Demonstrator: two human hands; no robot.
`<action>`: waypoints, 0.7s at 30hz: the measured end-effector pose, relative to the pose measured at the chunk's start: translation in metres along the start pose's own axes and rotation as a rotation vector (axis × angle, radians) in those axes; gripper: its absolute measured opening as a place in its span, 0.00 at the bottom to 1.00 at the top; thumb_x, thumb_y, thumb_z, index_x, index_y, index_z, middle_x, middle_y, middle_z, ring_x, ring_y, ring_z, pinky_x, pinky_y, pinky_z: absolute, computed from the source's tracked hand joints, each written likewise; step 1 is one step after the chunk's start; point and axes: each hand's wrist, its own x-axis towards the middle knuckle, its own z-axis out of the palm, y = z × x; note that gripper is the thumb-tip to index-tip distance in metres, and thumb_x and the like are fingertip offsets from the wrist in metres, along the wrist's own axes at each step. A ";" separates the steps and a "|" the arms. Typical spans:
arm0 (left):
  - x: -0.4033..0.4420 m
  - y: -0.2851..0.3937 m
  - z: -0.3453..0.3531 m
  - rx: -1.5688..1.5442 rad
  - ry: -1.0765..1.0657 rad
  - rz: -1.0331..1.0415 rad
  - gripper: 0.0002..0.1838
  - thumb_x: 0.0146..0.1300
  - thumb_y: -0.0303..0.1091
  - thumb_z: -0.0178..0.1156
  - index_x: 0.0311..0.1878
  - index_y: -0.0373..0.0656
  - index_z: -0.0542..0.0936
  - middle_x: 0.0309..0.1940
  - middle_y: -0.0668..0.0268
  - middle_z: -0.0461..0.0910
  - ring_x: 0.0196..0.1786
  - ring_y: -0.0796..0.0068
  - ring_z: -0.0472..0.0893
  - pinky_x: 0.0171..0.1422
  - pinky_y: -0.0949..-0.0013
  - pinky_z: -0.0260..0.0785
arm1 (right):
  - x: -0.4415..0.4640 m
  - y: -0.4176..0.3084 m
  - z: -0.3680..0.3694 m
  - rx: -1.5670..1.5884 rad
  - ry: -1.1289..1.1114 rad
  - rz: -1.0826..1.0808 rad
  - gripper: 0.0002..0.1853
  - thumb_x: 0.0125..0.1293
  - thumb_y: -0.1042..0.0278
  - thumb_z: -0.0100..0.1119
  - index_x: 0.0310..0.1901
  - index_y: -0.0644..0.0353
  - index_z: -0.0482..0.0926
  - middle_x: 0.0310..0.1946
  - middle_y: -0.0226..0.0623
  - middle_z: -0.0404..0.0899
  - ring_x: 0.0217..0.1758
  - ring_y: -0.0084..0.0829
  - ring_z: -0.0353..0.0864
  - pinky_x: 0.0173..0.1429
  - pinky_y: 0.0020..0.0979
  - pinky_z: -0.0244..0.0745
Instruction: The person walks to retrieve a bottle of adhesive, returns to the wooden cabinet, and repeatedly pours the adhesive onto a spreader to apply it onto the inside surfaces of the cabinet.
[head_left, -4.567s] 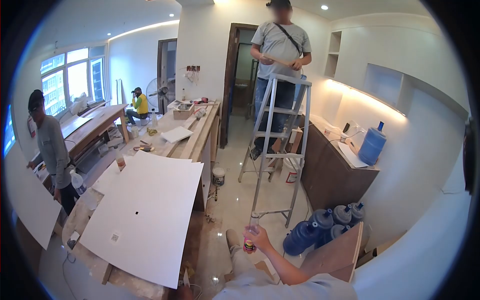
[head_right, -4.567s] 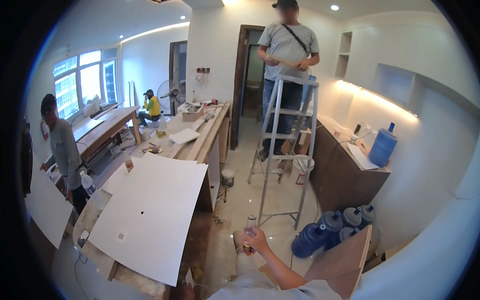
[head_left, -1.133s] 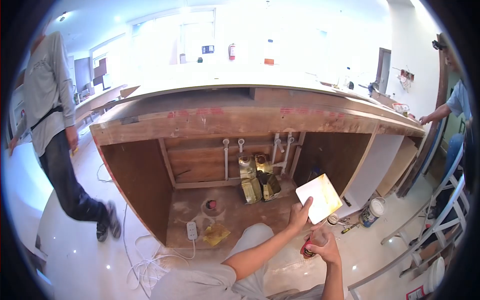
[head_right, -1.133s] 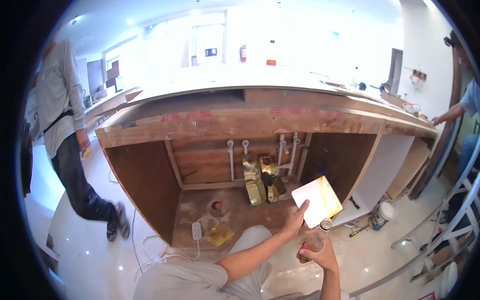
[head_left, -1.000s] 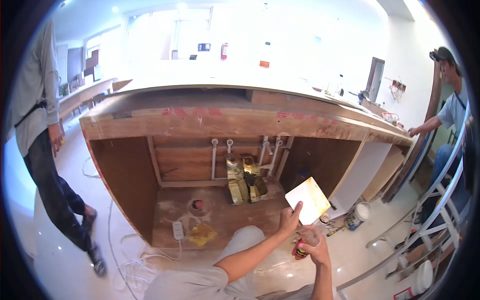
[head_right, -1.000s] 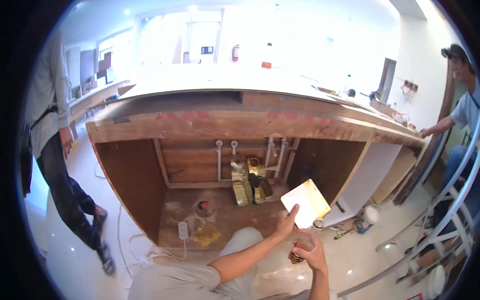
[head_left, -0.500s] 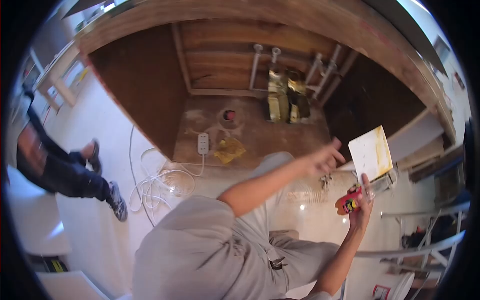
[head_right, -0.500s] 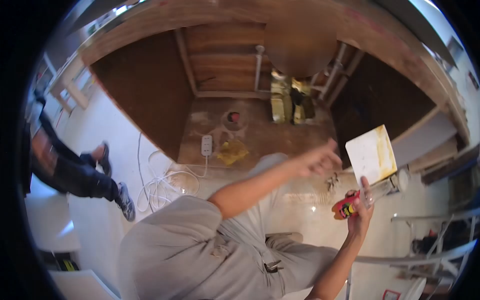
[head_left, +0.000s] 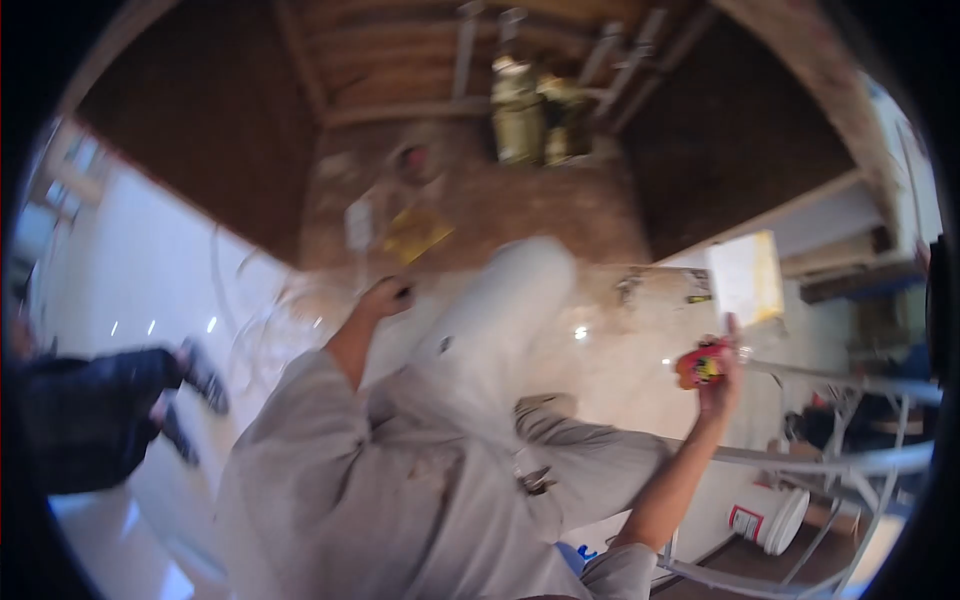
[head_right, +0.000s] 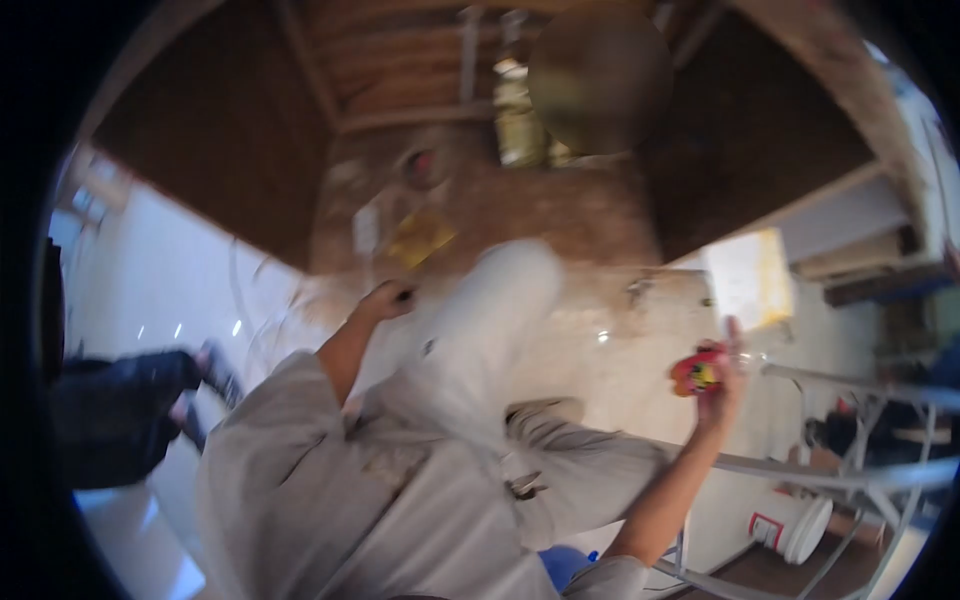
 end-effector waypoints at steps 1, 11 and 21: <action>-0.018 -0.010 0.025 -0.052 0.274 0.197 0.12 0.50 0.37 0.63 0.29 0.37 0.77 0.24 0.53 0.77 0.29 0.56 0.79 0.33 0.57 0.68 | 0.005 0.005 0.002 0.055 -0.022 0.012 0.40 0.58 0.65 0.61 0.69 0.65 0.52 0.41 0.34 0.72 0.47 0.28 0.75 0.54 0.32 0.74; 0.044 -0.043 0.057 0.205 0.317 -0.290 0.21 0.58 0.50 0.60 0.36 0.37 0.81 0.33 0.58 0.82 0.36 0.65 0.79 0.42 0.59 0.69 | -0.013 0.005 0.003 -0.170 0.116 0.050 0.33 0.56 0.61 0.62 0.62 0.65 0.64 0.36 0.36 0.76 0.38 0.28 0.79 0.39 0.27 0.78; 0.219 -0.025 -0.092 0.429 0.219 -0.261 0.22 0.63 0.47 0.55 0.50 0.37 0.73 0.45 0.59 0.77 0.48 0.66 0.75 0.52 0.63 0.67 | -0.002 0.011 0.003 0.022 0.118 0.049 0.35 0.53 0.71 0.65 0.64 0.62 0.64 0.37 0.33 0.77 0.41 0.23 0.78 0.49 0.27 0.74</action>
